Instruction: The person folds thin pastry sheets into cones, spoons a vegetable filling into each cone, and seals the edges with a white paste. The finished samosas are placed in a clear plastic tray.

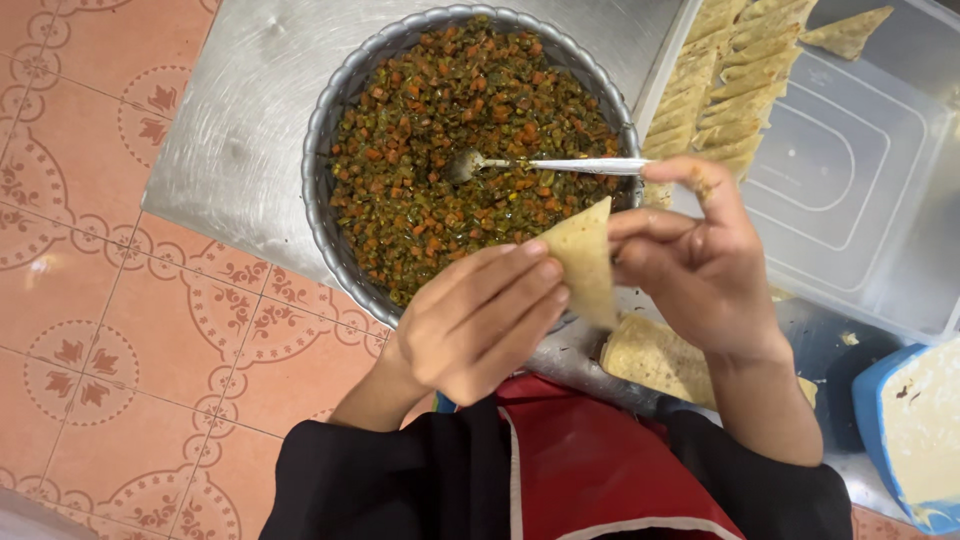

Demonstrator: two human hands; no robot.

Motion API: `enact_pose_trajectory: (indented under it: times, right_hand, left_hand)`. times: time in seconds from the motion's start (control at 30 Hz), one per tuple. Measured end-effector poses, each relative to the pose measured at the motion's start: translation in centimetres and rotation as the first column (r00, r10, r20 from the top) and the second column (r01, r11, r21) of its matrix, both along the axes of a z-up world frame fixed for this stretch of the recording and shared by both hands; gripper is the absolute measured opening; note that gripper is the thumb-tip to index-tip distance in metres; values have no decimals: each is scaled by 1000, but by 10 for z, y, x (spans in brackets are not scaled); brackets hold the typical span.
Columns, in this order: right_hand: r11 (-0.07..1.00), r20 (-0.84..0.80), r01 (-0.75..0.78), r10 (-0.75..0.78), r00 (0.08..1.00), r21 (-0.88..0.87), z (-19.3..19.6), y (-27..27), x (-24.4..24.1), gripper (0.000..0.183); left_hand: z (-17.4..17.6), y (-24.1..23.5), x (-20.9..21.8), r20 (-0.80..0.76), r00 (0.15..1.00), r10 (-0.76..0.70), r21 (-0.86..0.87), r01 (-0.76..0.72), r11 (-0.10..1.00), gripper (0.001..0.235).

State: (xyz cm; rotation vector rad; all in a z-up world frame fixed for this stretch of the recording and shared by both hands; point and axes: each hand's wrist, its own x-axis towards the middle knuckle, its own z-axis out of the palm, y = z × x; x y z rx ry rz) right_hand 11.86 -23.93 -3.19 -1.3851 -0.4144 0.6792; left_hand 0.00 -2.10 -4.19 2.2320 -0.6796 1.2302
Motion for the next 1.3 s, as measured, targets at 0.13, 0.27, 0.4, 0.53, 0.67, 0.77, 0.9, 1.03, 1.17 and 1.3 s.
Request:
enact_pose_trajectory:
  times: [0.13, 0.27, 0.4, 0.53, 0.67, 0.77, 0.9, 1.03, 1.17, 1.3]
  right_hand:
    - [982, 87, -128, 116, 989, 140, 4, -11, -6, 67]
    - [979, 157, 19, -51, 986, 203, 1, -26, -26, 65]
    - [948, 292, 310, -316, 902, 70, -6, -51, -47, 68]
    - [926, 240, 336, -371, 897, 173, -17, -80, -62, 75]
    - [867, 251, 460, -497, 831, 191, -33, -105, -71, 73]
    - [820, 289, 544, -573, 767, 181, -43, -121, -72, 70]
    - [760, 260, 625, -649, 715, 177, -55, -142, -70, 64]
    - [747, 246, 642, -664, 706, 174, -62, -159, -61, 65]
    - [752, 236, 636, -658, 715, 172, -68, -173, -51, 69]
    - [754, 267, 653, -647, 714, 78, -70, -185, -50, 71]
  left_hand:
    - [-3, -23, 8, -4, 997, -82, -199, 79, 977, 19]
    - [-6, -48, 15, -139, 951, -278, -526, 166, 834, 34]
    - [-7, -71, 18, -242, 845, -478, -822, 83, 563, 45]
    - [-8, -86, 29, -403, 802, -440, -701, 39, 713, 32]
    - [-22, -120, 42, -303, 784, -543, -772, 133, 622, 25]
    - [-35, -149, 51, -325, 706, -629, -864, 48, 500, 18]
    - [-51, -179, 58, -386, 565, -729, -908, -93, 409, 21]
    - [-58, -197, 70, -359, 461, -811, -933, -159, 323, 18]
    - [-54, -204, 86, -321, 249, -914, -934, -245, 261, 27]
    - [-49, -213, 97, -633, 290, -717, -755, -30, 654, 45]
